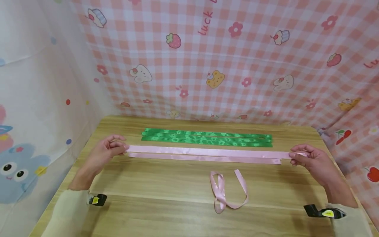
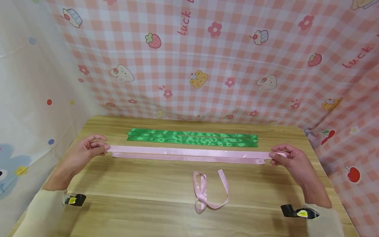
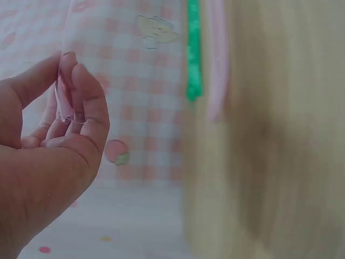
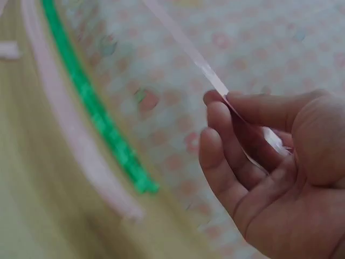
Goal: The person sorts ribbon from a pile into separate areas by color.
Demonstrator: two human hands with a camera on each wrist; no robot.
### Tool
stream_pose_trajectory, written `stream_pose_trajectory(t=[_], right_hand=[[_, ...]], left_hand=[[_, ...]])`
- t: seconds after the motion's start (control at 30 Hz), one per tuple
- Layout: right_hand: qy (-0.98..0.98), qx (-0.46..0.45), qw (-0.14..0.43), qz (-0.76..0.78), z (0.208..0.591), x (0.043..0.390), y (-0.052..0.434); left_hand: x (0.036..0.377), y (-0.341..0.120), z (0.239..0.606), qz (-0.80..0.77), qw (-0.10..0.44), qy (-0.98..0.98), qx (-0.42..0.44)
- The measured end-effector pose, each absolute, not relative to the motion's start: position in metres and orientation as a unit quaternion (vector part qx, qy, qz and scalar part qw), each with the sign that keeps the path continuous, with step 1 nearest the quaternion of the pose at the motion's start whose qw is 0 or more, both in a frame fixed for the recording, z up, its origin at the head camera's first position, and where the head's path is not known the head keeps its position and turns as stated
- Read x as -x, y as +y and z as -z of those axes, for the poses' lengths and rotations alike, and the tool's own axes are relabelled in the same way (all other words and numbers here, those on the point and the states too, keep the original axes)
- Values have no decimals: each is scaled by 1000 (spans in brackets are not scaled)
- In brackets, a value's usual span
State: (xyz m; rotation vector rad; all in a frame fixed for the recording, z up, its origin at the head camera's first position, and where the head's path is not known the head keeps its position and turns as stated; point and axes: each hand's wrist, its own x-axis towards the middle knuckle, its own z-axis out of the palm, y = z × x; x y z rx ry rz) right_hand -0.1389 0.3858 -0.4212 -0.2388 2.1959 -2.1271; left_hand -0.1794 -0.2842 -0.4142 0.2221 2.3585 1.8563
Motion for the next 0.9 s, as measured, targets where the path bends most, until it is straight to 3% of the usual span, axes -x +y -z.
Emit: stream_pose_trajectory(t=[0.27,0.5,0.9], right_hand=[[746,14,80,661,454,144,388],[737,-2,71,672,482,147,387],[760,-46,40,648,502,149,387]], left_hand=[[186,-290,439,-571,91,815,-29],[191,-290,458,-567,134,813,1],[198,-290,474,-555,140,819,46]])
